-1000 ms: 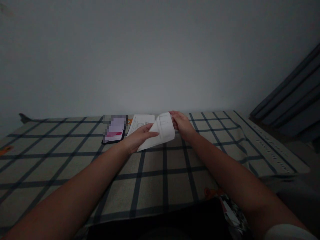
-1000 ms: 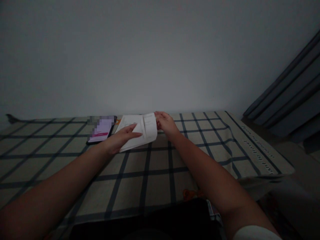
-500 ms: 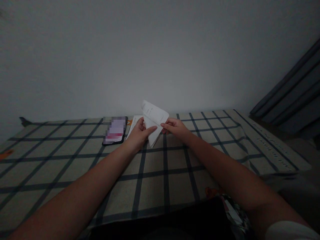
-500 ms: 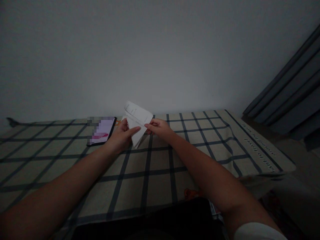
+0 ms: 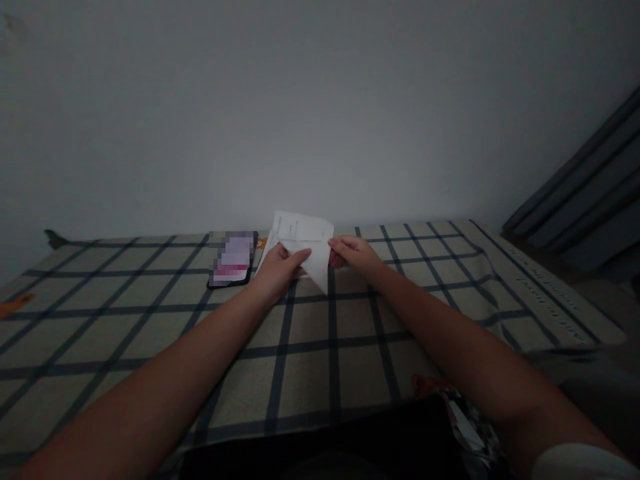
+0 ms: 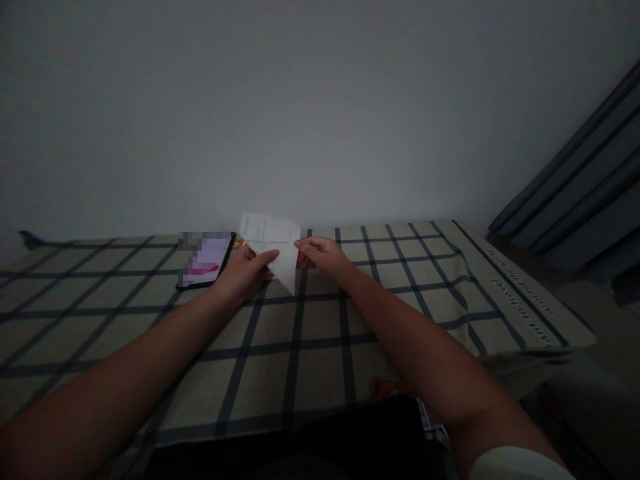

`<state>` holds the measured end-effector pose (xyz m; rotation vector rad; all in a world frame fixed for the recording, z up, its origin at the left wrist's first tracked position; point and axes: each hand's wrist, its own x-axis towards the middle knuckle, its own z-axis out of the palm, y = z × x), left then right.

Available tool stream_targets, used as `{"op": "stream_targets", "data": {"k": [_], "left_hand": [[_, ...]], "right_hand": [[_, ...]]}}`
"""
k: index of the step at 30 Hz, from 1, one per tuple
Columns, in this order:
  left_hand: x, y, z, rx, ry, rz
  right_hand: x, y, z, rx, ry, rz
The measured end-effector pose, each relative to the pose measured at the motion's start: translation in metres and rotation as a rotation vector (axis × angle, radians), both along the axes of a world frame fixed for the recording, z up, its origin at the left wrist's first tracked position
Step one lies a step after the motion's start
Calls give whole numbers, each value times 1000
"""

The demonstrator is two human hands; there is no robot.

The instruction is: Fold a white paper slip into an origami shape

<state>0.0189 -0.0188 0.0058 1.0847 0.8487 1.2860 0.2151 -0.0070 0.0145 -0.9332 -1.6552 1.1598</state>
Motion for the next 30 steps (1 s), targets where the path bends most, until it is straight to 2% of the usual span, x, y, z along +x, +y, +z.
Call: {"op": "stream_targets", "data": {"k": [3, 12, 25, 30], "left_hand": [[-1, 1, -1, 9, 10, 9], [-3, -1, 3, -58, 55, -61], [-1, -4, 1, -42, 47, 47], [0, -5, 2, -44, 29, -6]], "right_hand": [[0, 1, 0, -23, 0, 36], [-2, 3, -4, -31, 45, -32], [-2, 0, 1, -27, 71, -28], [-2, 2, -1, -31, 86, -53]]}}
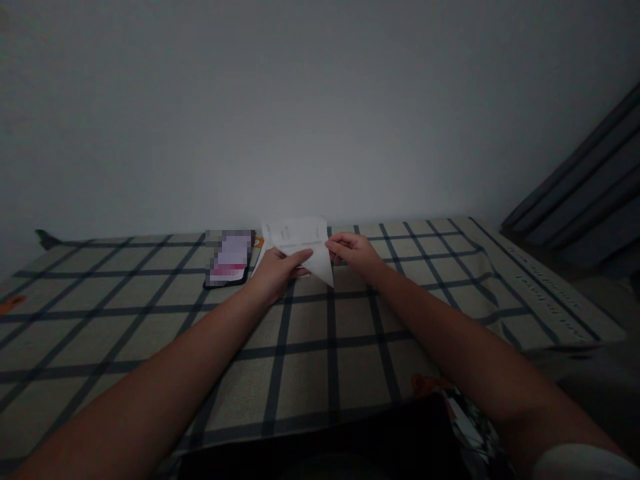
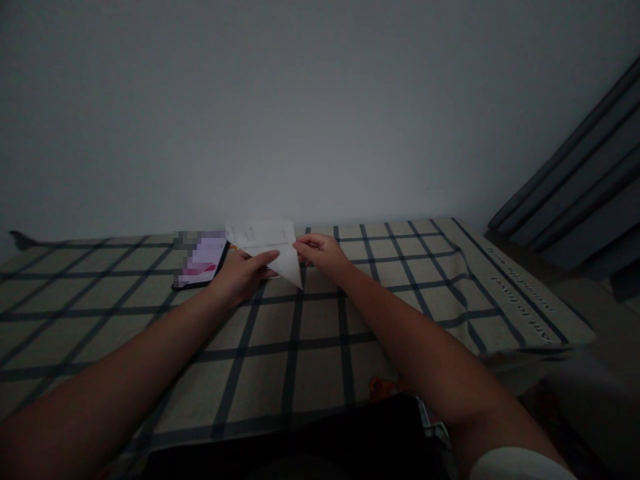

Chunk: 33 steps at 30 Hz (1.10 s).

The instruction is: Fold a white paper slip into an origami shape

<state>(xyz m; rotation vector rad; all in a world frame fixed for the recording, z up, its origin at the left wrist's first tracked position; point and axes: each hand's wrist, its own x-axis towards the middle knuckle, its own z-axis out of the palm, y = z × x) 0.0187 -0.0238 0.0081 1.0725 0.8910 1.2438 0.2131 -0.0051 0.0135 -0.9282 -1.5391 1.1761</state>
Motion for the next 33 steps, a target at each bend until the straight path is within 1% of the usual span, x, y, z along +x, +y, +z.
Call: {"op": "stream_targets", "data": {"k": [3, 6, 11, 17, 27, 33], "left_hand": [[0, 0, 0, 5, -35, -9], [1, 1, -1, 13, -17, 30], [2, -1, 1, 47, -10, 57], [3, -3, 4, 45, -13, 71], [3, -3, 4, 53, -23, 92], [2, -1, 2, 35, -9, 102]], "right_hand": [[0, 2, -3, 4, 29, 3], [1, 3, -4, 40, 45, 15], [0, -1, -1, 48, 28, -3], [0, -3, 2, 73, 16, -13], [-1, -4, 1, 54, 25, -27], [0, -4, 1, 85, -14, -23]]}}
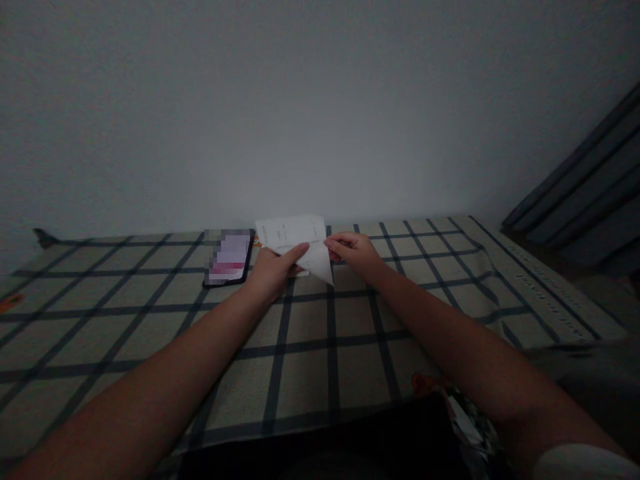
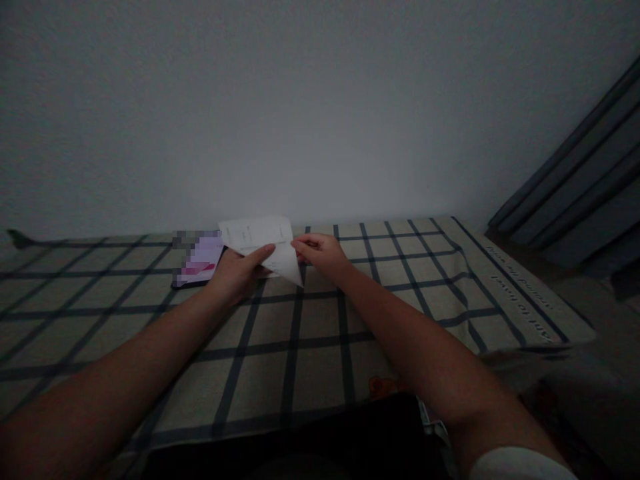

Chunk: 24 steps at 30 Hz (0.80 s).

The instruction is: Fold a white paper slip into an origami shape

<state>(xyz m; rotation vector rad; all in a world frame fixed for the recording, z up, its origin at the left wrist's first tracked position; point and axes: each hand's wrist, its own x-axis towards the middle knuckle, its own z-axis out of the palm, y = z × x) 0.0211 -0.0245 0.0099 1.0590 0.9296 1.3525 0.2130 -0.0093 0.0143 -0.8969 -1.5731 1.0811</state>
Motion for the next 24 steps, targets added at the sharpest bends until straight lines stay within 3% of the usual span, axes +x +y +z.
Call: {"op": "stream_targets", "data": {"k": [24], "left_hand": [[0, -1, 1, 4, 15, 2]], "right_hand": [[1, 2, -1, -22, -4, 15]]}}
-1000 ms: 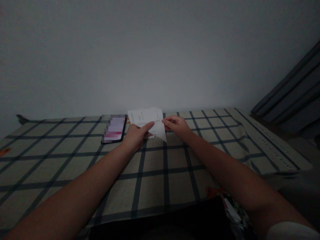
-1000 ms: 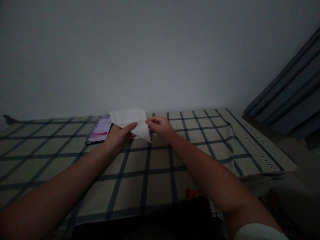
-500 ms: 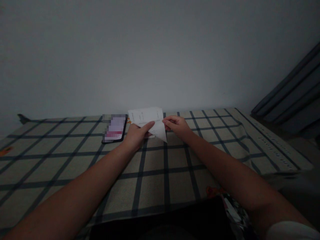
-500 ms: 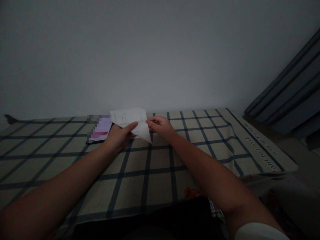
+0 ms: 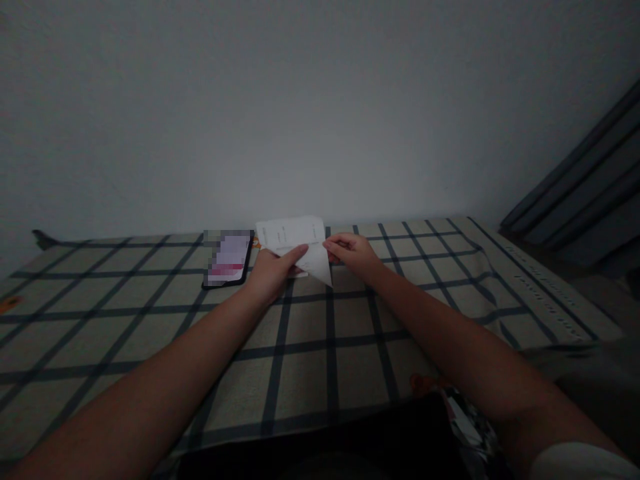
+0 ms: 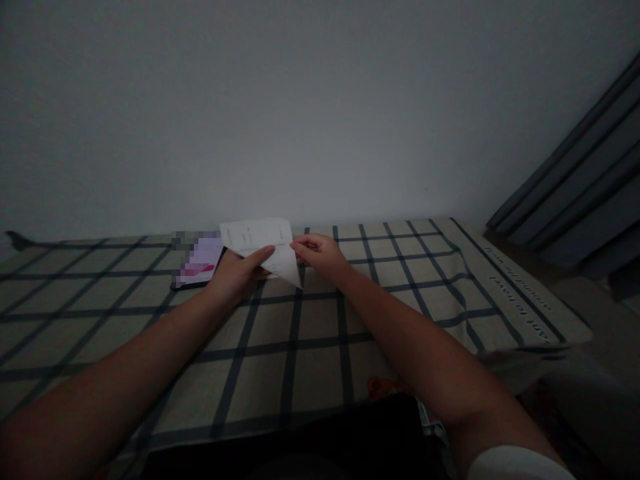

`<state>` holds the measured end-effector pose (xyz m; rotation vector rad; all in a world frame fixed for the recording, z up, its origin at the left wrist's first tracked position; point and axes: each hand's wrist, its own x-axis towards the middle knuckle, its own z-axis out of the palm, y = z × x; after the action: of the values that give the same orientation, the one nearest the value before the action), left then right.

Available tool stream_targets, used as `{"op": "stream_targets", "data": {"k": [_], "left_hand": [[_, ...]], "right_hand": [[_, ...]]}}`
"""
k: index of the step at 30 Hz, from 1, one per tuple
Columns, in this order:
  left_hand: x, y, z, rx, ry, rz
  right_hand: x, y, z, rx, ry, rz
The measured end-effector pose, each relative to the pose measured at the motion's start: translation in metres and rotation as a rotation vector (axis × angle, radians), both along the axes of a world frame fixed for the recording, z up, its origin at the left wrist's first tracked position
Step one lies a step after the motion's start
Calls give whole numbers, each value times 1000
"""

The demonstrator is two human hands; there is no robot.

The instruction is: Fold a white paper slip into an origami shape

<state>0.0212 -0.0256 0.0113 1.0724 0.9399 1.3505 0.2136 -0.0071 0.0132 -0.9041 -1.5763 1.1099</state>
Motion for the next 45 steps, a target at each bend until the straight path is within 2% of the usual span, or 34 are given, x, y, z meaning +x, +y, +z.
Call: {"op": "stream_targets", "data": {"k": [9, 16, 26, 32, 38, 45], "left_hand": [[0, 3, -3, 22, -3, 52], [1, 0, 0, 2, 3, 41], [-1, 2, -1, 6, -19, 15], [-3, 4, 2, -3, -70, 80], [-3, 4, 4, -34, -66, 79], [-8, 11, 0, 22, -71, 125]], "right_hand": [[-1, -1, 1, -31, 2, 49], [-1, 1, -4, -15, 2, 33], [-2, 0, -1, -1, 5, -5], [1, 5, -5, -9, 33, -20], [2, 8, -7, -9, 38, -24], [4, 10, -8, -36, 45, -50]]}}
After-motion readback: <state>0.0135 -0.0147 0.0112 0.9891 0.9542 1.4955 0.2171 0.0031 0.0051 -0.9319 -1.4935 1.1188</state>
